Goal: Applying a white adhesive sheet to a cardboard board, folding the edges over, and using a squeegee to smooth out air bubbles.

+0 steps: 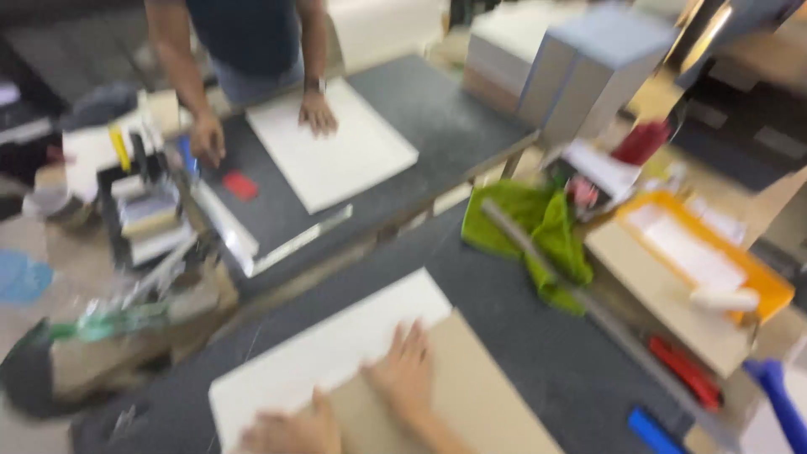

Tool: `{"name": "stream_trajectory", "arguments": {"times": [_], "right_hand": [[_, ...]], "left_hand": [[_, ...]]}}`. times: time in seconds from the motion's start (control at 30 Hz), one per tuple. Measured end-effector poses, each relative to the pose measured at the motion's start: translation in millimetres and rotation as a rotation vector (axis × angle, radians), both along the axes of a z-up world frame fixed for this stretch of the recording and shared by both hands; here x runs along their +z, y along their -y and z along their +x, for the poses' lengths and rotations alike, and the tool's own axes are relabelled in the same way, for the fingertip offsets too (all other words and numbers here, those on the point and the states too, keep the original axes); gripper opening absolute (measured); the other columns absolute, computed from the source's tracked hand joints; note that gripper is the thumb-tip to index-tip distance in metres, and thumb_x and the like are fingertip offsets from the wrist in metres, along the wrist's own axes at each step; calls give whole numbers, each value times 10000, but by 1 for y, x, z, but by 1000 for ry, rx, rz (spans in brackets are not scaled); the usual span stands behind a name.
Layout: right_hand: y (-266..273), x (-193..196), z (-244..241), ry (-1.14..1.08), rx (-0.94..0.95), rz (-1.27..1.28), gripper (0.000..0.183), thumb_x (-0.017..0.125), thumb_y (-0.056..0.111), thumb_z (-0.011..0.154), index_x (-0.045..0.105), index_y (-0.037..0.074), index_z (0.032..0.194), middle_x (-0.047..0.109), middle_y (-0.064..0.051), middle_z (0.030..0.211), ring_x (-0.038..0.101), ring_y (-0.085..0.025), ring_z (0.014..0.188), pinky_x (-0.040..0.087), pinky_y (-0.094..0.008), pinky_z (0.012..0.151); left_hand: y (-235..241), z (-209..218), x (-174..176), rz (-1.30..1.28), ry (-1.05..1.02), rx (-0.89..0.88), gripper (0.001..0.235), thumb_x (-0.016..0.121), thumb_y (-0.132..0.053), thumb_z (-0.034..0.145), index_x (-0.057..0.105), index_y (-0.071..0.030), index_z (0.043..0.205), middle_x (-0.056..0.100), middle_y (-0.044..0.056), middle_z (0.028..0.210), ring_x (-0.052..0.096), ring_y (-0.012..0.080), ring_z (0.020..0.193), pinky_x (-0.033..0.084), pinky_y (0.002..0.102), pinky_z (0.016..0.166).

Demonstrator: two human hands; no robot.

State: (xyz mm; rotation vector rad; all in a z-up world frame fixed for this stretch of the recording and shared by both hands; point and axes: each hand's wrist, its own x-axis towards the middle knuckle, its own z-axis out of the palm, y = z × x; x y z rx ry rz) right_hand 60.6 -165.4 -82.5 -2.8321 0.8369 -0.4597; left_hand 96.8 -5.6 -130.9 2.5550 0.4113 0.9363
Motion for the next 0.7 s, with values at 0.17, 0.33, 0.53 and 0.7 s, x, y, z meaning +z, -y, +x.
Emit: {"name": "stream_trajectory", "arguments": {"times": [0.17, 0.33, 0.53, 0.7], "right_hand": [[56, 42, -31, 3, -270, -106, 1087, 420, 826, 839, 378, -33, 1504, 271, -341, 1574, 263, -448, 1473, 240, -479, 1177], [45, 94, -99, -98, -170, 151, 949, 473, 779, 872, 439, 73, 1505, 242, -390, 1560, 209, -556, 1459, 202, -629, 1127], [29, 78, -204, -233, -230, 127, 862, 457, 783, 855, 449, 234, 1520, 229, -332, 1605, 161, -546, 1485, 190, -694, 1093], [24, 72, -236, -219, -269, 195, 829, 428, 759, 889, 418, 248, 1541, 161, -319, 1640, 84, -551, 1494, 132, -783, 1034]], "left_hand": [[7, -15, 64, 170, -403, 206, 1146, 500, -767, 816, 386, 122, 1531, 243, 370, 1595, 203, 491, 1492, 170, 737, 1091], [12, -28, 124, -24, -514, 4, 1007, 563, -565, 933, 241, 206, 1495, 205, 493, 1526, 59, 546, 1489, -60, 779, 1056], [8, -28, 117, 8, -508, -8, 1008, 587, -560, 934, 233, 207, 1484, 209, 507, 1498, 39, 586, 1461, -62, 814, 1007], [-17, -60, 98, 87, -522, -94, 1103, 537, -706, 875, 239, 138, 1519, 204, 443, 1540, 91, 568, 1470, 15, 821, 1037]]}}
